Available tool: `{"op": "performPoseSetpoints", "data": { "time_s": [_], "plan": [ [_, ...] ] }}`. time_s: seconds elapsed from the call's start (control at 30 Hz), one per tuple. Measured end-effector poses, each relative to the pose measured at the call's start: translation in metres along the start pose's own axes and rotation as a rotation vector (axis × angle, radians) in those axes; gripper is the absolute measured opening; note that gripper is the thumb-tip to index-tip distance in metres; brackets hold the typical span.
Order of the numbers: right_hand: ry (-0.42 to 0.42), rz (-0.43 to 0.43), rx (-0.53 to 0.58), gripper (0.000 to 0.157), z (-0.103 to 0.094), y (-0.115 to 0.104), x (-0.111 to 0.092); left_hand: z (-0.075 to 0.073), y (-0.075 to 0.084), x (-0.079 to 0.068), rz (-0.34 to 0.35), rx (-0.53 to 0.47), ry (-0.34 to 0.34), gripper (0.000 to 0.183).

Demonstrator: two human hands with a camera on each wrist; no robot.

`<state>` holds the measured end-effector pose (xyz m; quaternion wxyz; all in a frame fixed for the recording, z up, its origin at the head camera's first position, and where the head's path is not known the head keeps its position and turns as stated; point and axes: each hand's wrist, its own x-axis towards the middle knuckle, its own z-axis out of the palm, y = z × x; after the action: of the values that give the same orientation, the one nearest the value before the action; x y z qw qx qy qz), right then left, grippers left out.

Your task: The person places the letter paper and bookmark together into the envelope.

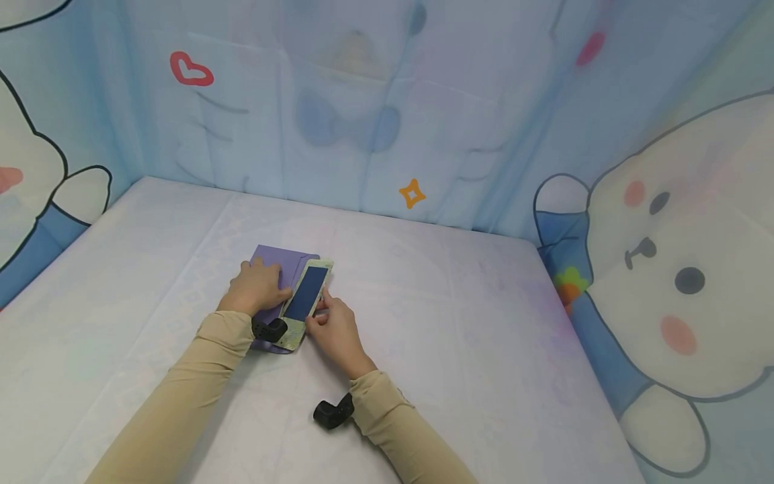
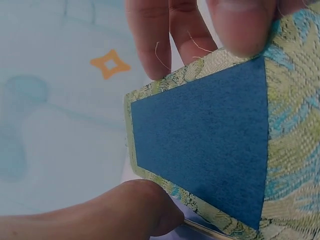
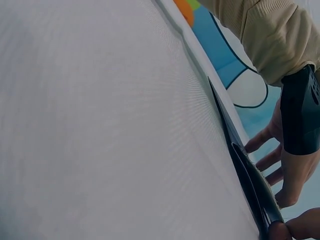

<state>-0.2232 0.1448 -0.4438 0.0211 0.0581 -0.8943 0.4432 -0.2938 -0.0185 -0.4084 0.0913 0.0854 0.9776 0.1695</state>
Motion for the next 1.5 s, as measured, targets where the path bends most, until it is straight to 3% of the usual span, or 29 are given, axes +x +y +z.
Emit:
{"op": "performPoseSetpoints", "data": {
  "time_s": [0.67,1.5],
  "plan": [
    [-0.025,0.003,0.003,0.055,-0.0002,0.0013,-0.0002,0.0009,0.0001,0.0000,0.000,0.004,0.008,0.060],
    [-0.019,0.020,-0.021,0.056,0.0009,0.0024,0.0003,-0.0004,0.0004,-0.0003,0.001,-0.001,-0.003,0.059]
  ]
}}
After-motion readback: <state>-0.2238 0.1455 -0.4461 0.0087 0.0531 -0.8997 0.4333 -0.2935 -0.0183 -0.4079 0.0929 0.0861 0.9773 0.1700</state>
